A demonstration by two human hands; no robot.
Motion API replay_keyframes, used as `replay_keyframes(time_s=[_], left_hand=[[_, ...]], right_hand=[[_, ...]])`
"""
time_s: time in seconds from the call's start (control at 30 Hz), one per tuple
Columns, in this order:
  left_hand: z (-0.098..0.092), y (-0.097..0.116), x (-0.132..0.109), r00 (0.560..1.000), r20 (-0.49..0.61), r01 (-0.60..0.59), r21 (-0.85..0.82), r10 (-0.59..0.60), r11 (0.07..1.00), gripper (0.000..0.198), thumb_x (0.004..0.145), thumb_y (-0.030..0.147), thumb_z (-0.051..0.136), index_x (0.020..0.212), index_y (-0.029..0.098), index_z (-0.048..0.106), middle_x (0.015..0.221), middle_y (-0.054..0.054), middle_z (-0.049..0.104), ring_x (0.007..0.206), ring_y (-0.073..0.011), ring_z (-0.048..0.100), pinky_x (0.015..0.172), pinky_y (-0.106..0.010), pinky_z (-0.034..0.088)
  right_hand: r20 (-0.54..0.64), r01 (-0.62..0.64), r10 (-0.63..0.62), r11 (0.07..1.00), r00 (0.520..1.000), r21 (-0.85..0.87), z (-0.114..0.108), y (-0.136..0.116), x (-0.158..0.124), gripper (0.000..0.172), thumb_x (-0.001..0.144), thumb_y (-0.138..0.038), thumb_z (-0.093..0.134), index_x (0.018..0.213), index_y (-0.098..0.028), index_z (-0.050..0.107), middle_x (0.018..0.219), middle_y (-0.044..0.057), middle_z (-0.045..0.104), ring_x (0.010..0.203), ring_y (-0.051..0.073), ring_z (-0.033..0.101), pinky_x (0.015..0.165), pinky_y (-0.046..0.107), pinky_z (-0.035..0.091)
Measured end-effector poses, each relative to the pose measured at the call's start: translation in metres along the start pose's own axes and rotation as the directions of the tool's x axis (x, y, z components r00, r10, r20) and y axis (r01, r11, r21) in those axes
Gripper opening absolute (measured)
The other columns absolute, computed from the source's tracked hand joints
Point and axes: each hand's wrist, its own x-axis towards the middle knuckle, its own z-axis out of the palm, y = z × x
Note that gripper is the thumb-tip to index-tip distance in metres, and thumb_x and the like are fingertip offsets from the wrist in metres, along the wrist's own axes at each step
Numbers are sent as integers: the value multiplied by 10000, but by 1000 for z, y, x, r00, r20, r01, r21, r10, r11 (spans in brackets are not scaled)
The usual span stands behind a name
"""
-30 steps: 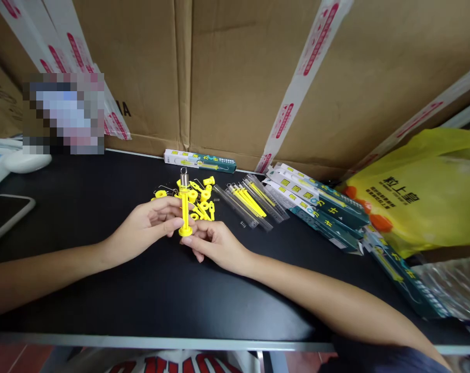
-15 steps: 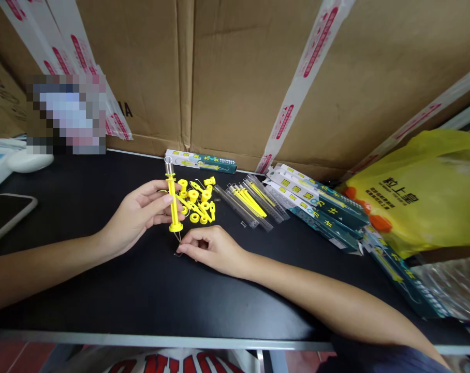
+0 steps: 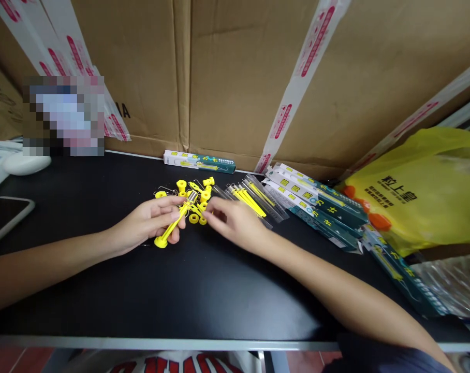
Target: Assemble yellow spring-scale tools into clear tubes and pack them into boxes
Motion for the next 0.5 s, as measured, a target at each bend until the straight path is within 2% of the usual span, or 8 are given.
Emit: replay_keyframes(time_s=[0.07,0.13,0.2,0.3,0.4,0.5], left_hand=[[0,-1,0,1000,7,4,4,-4,1000,426,804,250,671,1184,175,493,901,-37,664,652,-135,689,630,-262,552],[1,-2,-1,1000,20,8,13,-8,1000,330,797,209,655,1087,182,500,944,-39,658,681,-135,693,652,-268,550],[3,-3,-2,1000,25,3,21,-4,1000,245,791,171,613,1003,184,489,873,-11,642,612,-103,649,581,-232,518],[8,-4,-4,999,34,7,33,-8,999,175,797,170,550,947,189,461,740,23,601,489,-59,516,444,-166,393],[12,-6,-6,999,37,28,66,-31,997,135,863,259,527,956,195,454,680,28,575,461,-49,454,414,-145,325],[12,-9,-6,999,33,31,112,-35,993,211,896,369,539,1008,204,470,652,43,545,447,-40,425,403,-133,310]], right_hand=[[-10,-31,30,975,1000,-218,-9,6,5,117,896,-242,535,870,-167,621,734,10,634,615,117,531,599,232,361],[29,-21,32,946,999,-322,-12,10,7,120,900,-219,526,931,-177,634,816,24,659,687,134,575,631,237,376],[61,-12,39,920,997,-392,-7,10,7,146,912,-233,517,989,-184,632,919,43,661,769,155,605,650,241,390],[60,-58,101,865,993,-499,4,8,6,179,911,-277,529,1034,-176,609,1027,70,638,836,183,624,632,249,398],[75,-86,153,828,985,-554,10,6,6,189,920,-280,510,1056,-169,581,1048,75,633,836,194,636,607,259,396],[108,-89,186,804,977,-588,9,4,7,200,931,-212,454,1099,-169,554,1071,80,633,844,199,646,612,268,401]])
